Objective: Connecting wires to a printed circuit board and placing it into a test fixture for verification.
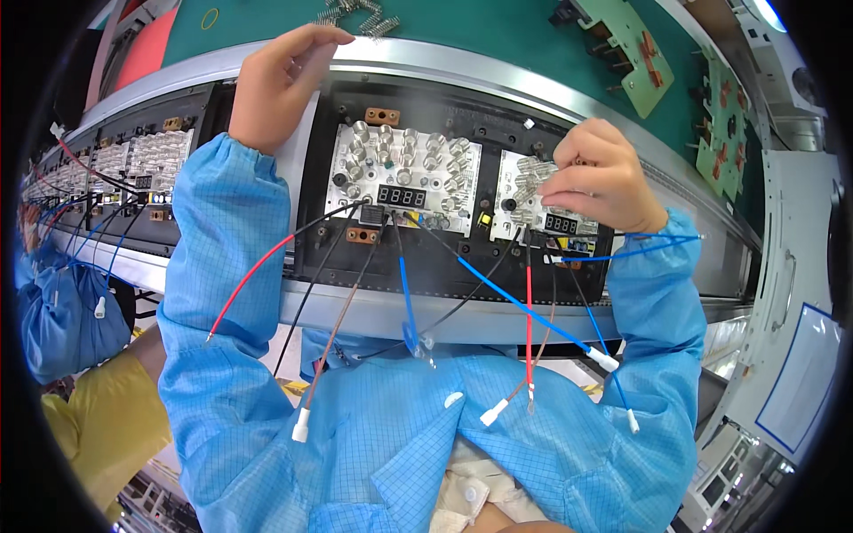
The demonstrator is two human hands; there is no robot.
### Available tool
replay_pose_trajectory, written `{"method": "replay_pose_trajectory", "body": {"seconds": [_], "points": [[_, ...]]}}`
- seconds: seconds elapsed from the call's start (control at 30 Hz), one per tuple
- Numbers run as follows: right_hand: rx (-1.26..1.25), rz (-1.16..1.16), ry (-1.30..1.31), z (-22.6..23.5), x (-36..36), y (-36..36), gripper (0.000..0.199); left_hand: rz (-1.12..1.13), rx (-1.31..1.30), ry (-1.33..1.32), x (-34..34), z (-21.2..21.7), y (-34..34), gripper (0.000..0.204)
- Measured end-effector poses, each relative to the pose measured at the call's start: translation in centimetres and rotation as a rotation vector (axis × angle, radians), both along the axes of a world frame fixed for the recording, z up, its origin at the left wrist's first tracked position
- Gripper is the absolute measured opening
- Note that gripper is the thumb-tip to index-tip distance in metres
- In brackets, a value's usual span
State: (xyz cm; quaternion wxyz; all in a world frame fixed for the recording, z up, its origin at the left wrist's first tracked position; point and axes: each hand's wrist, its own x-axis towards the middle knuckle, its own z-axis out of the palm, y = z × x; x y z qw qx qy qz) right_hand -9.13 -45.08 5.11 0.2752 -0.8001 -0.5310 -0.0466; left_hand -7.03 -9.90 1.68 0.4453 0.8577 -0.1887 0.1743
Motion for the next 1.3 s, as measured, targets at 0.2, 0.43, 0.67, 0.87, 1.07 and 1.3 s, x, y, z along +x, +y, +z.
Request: {"method": "replay_pose_trajectory", "body": {"seconds": [0.2,0.43,0.67,0.87,1.07,1.3], "points": [[0.005,-0.069,-0.080,-0.9,-0.9,-0.1,0.018,-0.010,0.054,0.041,-0.7,0.8,0.1,0.015],[-0.013,-0.037,-0.019,-0.9,-1.1,0.2,0.017,-0.041,0.009,0.123,-1.1,1.1,0.3,0.016],[0.003,0.002,-0.058,-0.8,-1.2,0.3,0.019,-0.022,0.028,0.144,-1.3,1.5,0.4,0.017],[-0.050,-0.015,-0.102,-0.4,-1.7,1.2,0.016,-0.017,0.060,0.111,-1.3,1.4,1.2,0.016],[-0.071,-0.013,-0.098,-0.1,-2.0,1.6,0.015,-0.029,0.040,0.142,-1.5,1.6,1.7,0.015],[-0.106,-0.047,-0.084,0.1,-2.3,2.3,0.016,-0.029,0.040,0.143,-1.5,1.3,2.4,0.015]]}}
